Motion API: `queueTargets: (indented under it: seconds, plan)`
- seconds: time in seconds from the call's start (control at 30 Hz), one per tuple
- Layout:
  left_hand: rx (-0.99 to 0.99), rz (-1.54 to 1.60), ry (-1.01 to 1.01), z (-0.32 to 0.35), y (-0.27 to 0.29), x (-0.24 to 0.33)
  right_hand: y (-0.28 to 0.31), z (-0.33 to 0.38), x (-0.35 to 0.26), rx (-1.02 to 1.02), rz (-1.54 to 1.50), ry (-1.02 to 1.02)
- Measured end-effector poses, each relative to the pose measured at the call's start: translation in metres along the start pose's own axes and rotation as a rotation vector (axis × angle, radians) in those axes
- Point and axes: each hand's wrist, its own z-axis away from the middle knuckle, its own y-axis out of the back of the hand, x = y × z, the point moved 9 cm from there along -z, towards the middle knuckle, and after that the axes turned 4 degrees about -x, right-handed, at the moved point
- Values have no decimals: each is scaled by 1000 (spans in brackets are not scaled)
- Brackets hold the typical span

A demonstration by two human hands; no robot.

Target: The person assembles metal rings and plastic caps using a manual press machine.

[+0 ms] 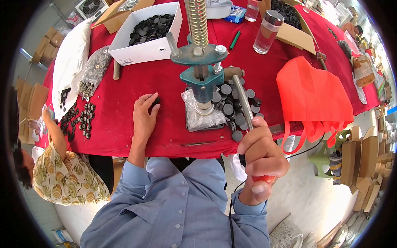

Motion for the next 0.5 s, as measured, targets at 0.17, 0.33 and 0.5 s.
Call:
queueTargets:
  seconds: [0.17, 0.33, 0.5]
  plan:
    - [85, 160, -18, -1, 5, 1, 4, -1, -4, 49, -4, 23]
    - [-28, 476, 88, 3, -9, 50, 0, -32, -10, -133, -27, 1]
    - [-124, 508, 46, -5, -35, 96, 4, -92, -5, -132, -54, -42]
